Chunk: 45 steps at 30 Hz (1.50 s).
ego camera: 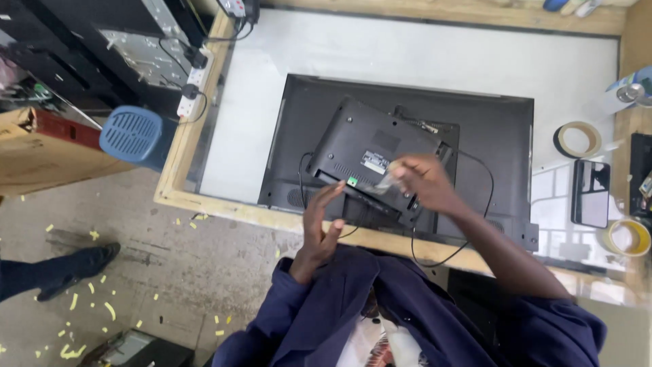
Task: The person assembles a television by attaching a circuit board and a back cover to the main unit. They align the components, press them into place, and secure the back cover onto the TV chassis on a workbench.
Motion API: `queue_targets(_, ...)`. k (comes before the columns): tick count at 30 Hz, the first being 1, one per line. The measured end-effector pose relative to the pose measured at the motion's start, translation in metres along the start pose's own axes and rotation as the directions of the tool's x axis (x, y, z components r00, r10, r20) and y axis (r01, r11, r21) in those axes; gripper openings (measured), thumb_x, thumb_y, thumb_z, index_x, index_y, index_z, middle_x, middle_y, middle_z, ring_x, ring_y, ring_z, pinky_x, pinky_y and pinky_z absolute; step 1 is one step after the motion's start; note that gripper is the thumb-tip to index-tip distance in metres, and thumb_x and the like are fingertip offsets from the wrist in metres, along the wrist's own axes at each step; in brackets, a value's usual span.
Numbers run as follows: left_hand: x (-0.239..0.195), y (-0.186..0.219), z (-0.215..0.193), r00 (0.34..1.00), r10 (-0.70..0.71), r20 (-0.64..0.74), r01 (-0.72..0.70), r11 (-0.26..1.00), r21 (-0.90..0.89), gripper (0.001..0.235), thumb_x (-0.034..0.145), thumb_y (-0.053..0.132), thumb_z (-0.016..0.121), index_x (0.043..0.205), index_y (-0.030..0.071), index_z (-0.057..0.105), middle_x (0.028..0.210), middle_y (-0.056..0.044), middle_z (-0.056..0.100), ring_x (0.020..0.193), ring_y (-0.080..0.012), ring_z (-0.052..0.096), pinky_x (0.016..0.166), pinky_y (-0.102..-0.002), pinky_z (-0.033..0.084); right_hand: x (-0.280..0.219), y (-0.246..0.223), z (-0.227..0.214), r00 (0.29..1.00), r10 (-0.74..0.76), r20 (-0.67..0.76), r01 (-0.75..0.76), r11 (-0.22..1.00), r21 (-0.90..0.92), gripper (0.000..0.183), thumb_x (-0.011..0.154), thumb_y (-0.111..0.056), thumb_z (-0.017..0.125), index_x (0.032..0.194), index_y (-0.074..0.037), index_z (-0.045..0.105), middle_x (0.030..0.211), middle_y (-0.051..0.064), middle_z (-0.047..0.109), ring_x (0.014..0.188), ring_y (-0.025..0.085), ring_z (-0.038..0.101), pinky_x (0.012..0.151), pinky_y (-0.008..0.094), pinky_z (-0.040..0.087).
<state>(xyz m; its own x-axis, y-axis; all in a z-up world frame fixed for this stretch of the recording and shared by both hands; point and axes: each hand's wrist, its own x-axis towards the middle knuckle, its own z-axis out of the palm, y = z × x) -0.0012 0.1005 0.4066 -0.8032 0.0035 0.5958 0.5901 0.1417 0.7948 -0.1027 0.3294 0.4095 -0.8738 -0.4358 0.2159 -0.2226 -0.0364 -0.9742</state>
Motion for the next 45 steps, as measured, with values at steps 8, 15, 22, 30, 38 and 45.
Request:
queue_targets(8, -0.034, -0.020, -0.012, 0.920, -0.065, -0.385, 0.128, 0.982, 0.140, 0.044, 0.101, 0.030, 0.044, 0.071, 0.010, 0.069, 0.073, -0.006, 0.068, 0.067, -0.0248, 0.065, 0.065, -0.035, 0.048, -0.040, 0.018, 0.167, 0.984, 0.083, 0.157, -0.105, 0.984, 0.141, 0.029, 0.101, -0.021, 0.054, 0.092, 0.006, 0.062, 0.085, 0.017, 0.063, 0.088, 0.025, 0.054, 0.074, 0.039, 0.047)
queue_targets(15, -0.099, -0.060, -0.098, 0.456, -0.709, -0.538, 0.156, 0.658, -0.737, 0.055, 0.107, 0.040, 0.038, 0.057, 0.015, 0.037, 0.038, 0.000, 0.032, 0.025, -0.0115, 0.036, 0.022, -0.023, 0.030, -0.039, -0.032, 0.197, 0.790, 0.069, 0.609, -0.182, 0.975, 0.125, 0.037, 0.099, -0.013, 0.052, 0.127, 0.010, 0.056, 0.126, 0.033, 0.056, 0.114, 0.048, 0.057, 0.085, 0.053, 0.052)
queue_targets(22, -0.130, -0.031, -0.177, 0.259, -0.667, -0.698, 0.209, 0.744, -0.634, 0.049, 0.103, 0.044, 0.040, 0.062, 0.020, 0.032, 0.051, 0.009, 0.021, 0.043, -0.0052, 0.027, 0.037, -0.019, 0.025, -0.050, -0.012, 0.206, 0.751, 0.218, 0.624, -0.248, 0.968, -0.040, 0.031, 0.096, -0.017, 0.057, 0.122, -0.003, 0.066, 0.106, 0.018, 0.070, 0.097, 0.037, 0.069, 0.074, 0.044, 0.056)
queue_targets(30, -0.141, 0.014, -0.271, 0.486, -0.342, -0.804, 0.073, 0.933, -0.353, 0.015, 0.099, 0.004, 0.045, 0.105, 0.015, 0.038, 0.086, 0.002, 0.038, 0.072, -0.0126, 0.044, 0.059, -0.028, 0.048, -0.052, 0.003, 0.201, 0.746, 0.378, 0.548, -0.351, 0.923, -0.157, 0.034, 0.097, -0.015, 0.053, 0.128, -0.007, 0.066, 0.107, 0.014, 0.072, 0.102, 0.032, 0.070, 0.080, 0.040, 0.057)
queue_targets(38, -0.141, 0.074, -0.306, 0.558, 0.156, -0.815, -0.005, 0.983, 0.184, 0.030, 0.106, 0.021, 0.037, 0.105, -0.009, 0.040, 0.062, -0.017, 0.051, 0.043, -0.0221, 0.058, 0.043, -0.035, 0.055, -0.043, 0.001, 0.207, 0.744, 0.384, 0.547, -0.381, 0.916, -0.124, 0.033, 0.094, -0.007, 0.053, 0.123, 0.002, 0.065, 0.100, 0.020, 0.071, 0.097, 0.025, 0.067, 0.080, 0.039, 0.057)
queue_targets(45, -0.154, 0.099, -0.320, 0.442, 0.447, -0.777, -0.128, 0.889, 0.439, 0.044, 0.104, 0.029, 0.041, 0.065, 0.007, 0.043, 0.039, -0.005, 0.038, 0.026, -0.0150, 0.039, 0.032, -0.024, 0.040, -0.031, -0.010, 0.222, 0.768, 0.329, 0.550, -0.301, 0.943, -0.143, 0.030, 0.093, -0.004, 0.055, 0.120, 0.003, 0.066, 0.097, 0.022, 0.070, 0.096, 0.030, 0.068, 0.079, 0.043, 0.057)
